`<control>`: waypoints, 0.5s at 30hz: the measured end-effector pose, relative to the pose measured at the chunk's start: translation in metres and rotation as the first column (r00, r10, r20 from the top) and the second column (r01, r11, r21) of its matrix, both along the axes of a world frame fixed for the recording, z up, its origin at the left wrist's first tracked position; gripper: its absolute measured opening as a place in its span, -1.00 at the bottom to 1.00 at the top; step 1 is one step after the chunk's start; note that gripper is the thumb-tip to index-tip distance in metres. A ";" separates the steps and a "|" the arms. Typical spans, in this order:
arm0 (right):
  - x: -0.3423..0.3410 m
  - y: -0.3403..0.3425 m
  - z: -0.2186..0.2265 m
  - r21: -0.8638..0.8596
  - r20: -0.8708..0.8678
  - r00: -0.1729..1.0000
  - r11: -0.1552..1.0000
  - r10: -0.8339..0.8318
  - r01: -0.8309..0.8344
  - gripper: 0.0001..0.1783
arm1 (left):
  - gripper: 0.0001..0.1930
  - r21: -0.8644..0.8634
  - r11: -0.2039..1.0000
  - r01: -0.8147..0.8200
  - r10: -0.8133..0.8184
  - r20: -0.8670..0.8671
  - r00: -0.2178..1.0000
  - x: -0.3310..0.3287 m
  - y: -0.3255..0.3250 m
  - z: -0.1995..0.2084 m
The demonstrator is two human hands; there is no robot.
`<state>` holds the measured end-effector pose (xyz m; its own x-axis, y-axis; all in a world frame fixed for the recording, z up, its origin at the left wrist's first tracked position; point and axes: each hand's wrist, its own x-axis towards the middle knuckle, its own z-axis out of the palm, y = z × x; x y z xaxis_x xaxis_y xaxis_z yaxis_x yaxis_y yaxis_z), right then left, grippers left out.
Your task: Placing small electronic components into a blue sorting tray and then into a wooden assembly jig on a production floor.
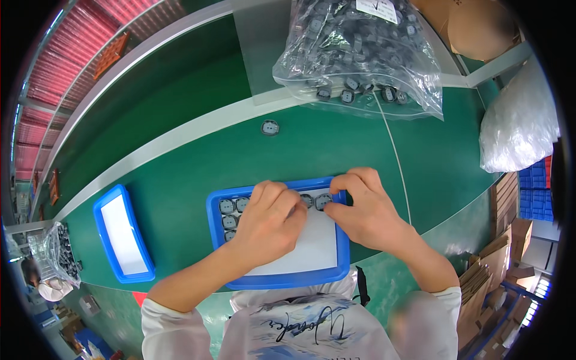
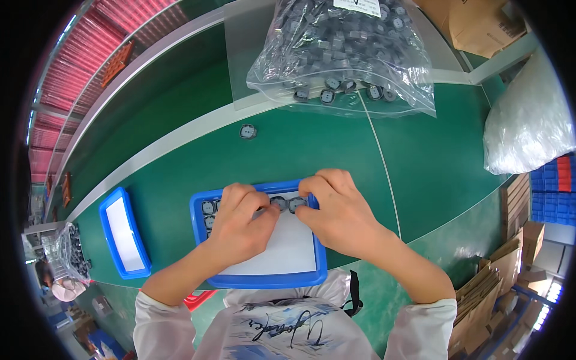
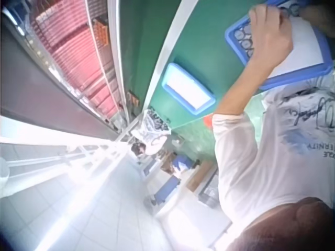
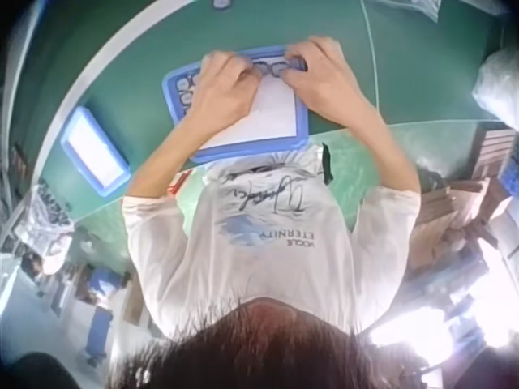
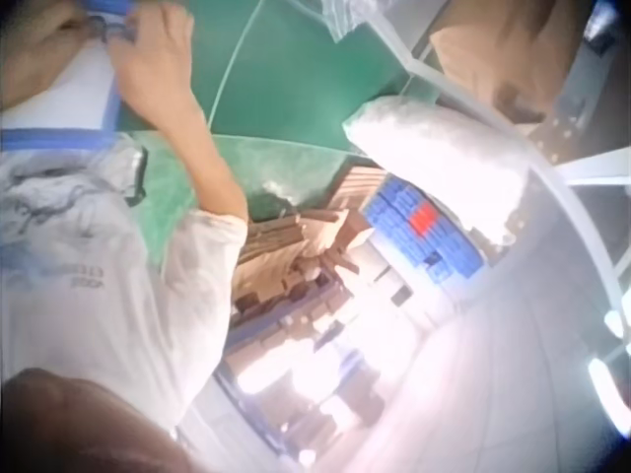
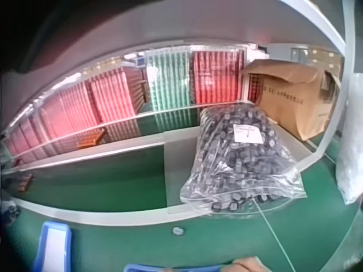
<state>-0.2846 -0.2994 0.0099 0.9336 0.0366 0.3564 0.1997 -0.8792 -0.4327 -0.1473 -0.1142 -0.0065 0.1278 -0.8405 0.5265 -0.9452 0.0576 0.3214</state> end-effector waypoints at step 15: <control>0.043 -0.047 0.008 0.103 0.047 0.979 0.976 -0.197 0.191 -0.74 | -0.74 0.089 0.987 -0.137 0.147 -0.117 0.982 0.077 -0.016 0.023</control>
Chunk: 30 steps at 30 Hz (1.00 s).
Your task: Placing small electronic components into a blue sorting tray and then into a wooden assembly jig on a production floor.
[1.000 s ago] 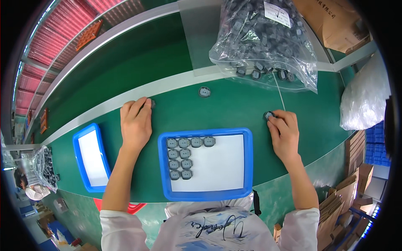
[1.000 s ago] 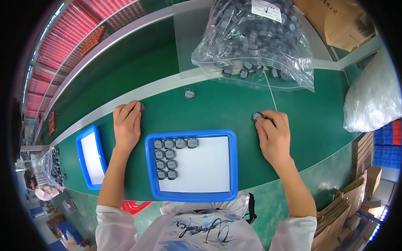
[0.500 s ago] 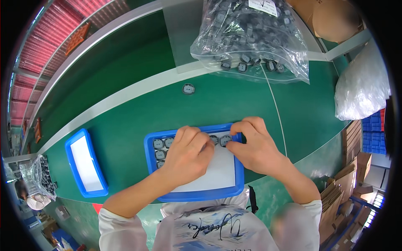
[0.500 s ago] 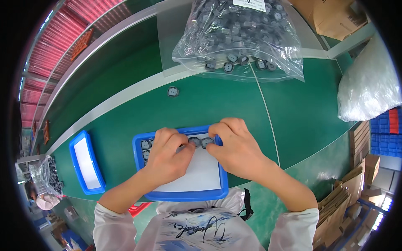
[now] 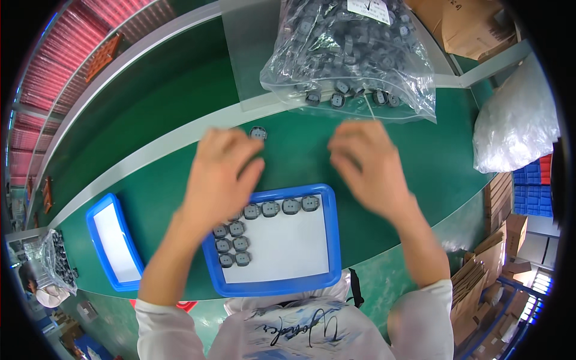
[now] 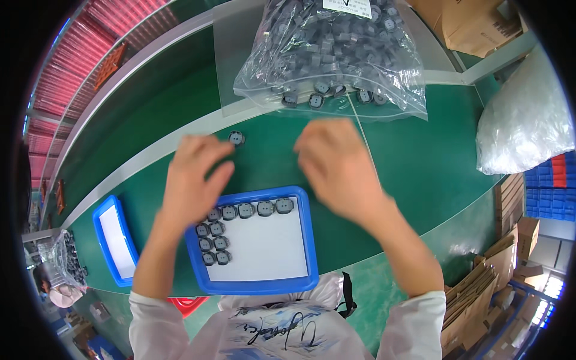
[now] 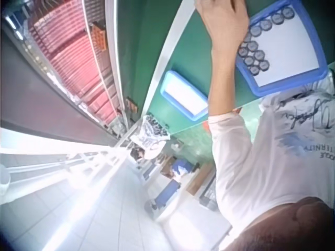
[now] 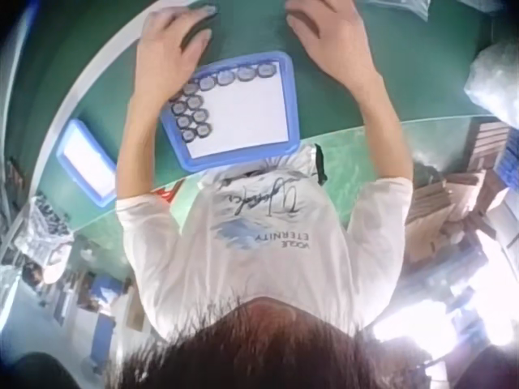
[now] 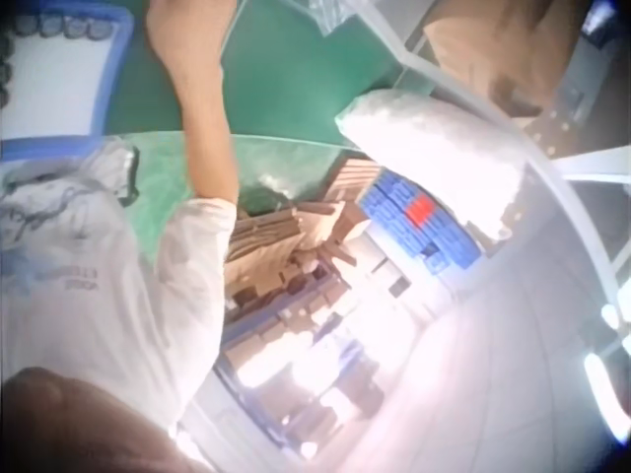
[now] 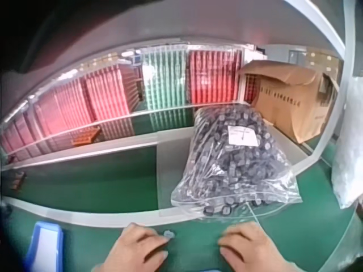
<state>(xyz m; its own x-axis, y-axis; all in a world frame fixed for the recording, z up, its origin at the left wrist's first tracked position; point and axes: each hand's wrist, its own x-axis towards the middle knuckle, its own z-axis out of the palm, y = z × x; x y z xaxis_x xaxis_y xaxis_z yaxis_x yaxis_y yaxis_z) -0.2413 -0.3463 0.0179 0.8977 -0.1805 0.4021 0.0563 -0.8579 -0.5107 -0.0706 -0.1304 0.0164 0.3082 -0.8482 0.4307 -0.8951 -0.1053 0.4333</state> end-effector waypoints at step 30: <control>-0.025 -0.031 -0.033 -0.135 -0.336 0.798 0.864 -0.501 0.485 -0.86 | -0.76 -0.031 0.988 -0.152 0.153 0.026 0.988 0.044 0.075 -0.038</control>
<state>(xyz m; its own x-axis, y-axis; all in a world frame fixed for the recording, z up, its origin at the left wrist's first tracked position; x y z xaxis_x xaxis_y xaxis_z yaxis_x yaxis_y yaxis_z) -0.2664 -0.3772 -0.0148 0.7725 -0.6275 0.0975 -0.5541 -0.7410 -0.3794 -0.0267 -0.0555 -0.0215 0.4205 -0.7795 0.4643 -0.8814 -0.2295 0.4129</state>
